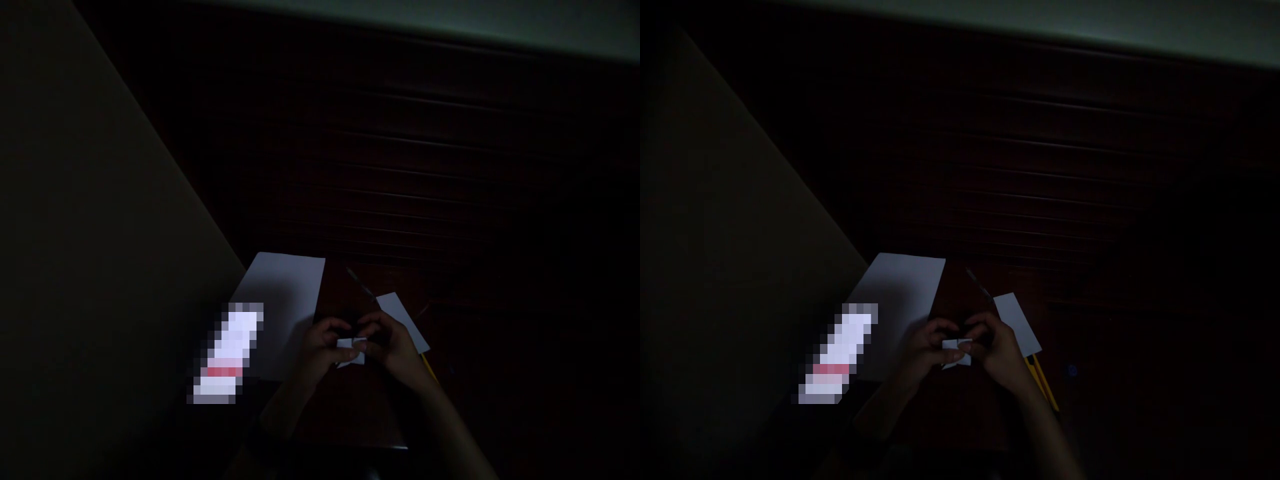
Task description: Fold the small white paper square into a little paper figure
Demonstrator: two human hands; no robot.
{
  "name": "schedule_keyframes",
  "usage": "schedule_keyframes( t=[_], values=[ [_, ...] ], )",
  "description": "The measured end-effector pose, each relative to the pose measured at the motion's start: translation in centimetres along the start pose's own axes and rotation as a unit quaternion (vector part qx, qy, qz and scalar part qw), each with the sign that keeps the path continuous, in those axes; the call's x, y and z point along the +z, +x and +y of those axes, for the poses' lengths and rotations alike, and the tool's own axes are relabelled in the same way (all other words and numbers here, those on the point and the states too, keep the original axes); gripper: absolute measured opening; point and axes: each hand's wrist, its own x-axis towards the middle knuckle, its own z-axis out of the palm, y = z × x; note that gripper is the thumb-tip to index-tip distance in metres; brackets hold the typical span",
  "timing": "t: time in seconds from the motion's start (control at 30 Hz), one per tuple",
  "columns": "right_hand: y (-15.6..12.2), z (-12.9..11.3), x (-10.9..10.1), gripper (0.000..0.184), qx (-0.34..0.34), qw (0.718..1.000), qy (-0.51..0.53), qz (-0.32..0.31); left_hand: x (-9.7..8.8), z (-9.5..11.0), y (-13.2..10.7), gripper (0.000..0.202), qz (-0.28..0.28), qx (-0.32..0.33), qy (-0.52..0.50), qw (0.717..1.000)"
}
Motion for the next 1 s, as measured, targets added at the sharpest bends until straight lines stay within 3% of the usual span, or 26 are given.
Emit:
schedule_keyframes(
  t=[0.17, 0.33, 0.5, 0.77, 1.0],
  values=[
    [0.0, 0.3, 0.0, 0.022, 0.013, 1.000, -0.012, 0.011, -0.1, 0.2, 0.0, 0.045, 0.027, -0.006, -0.014, 1.000],
    [0.1, 0.6, 0.0, 0.018, 0.007, 0.999, -0.047, 0.027, 0.1, -0.2, 0.2, 0.041, -0.009, 0.033, 0.023, 0.999],
    [0.0, 0.1, -0.2, 0.016, 0.007, 0.999, -0.049, 0.004, 0.0, -0.5, 0.3, 0.038, 0.003, 0.061, 0.068, 0.996],
    [-0.2, -0.3, -0.1, 0.022, -0.017, 1.000, 0.000, 0.009, -0.2, 0.4, 0.0, 0.041, 0.051, 0.033, 0.026, 0.998],
    [-0.1, -0.2, -0.2, 0.011, -0.011, 1.000, -0.018, 0.011, -0.3, 0.2, 0.0, 0.035, 0.021, 0.035, 0.016, 0.999]
  ],
)
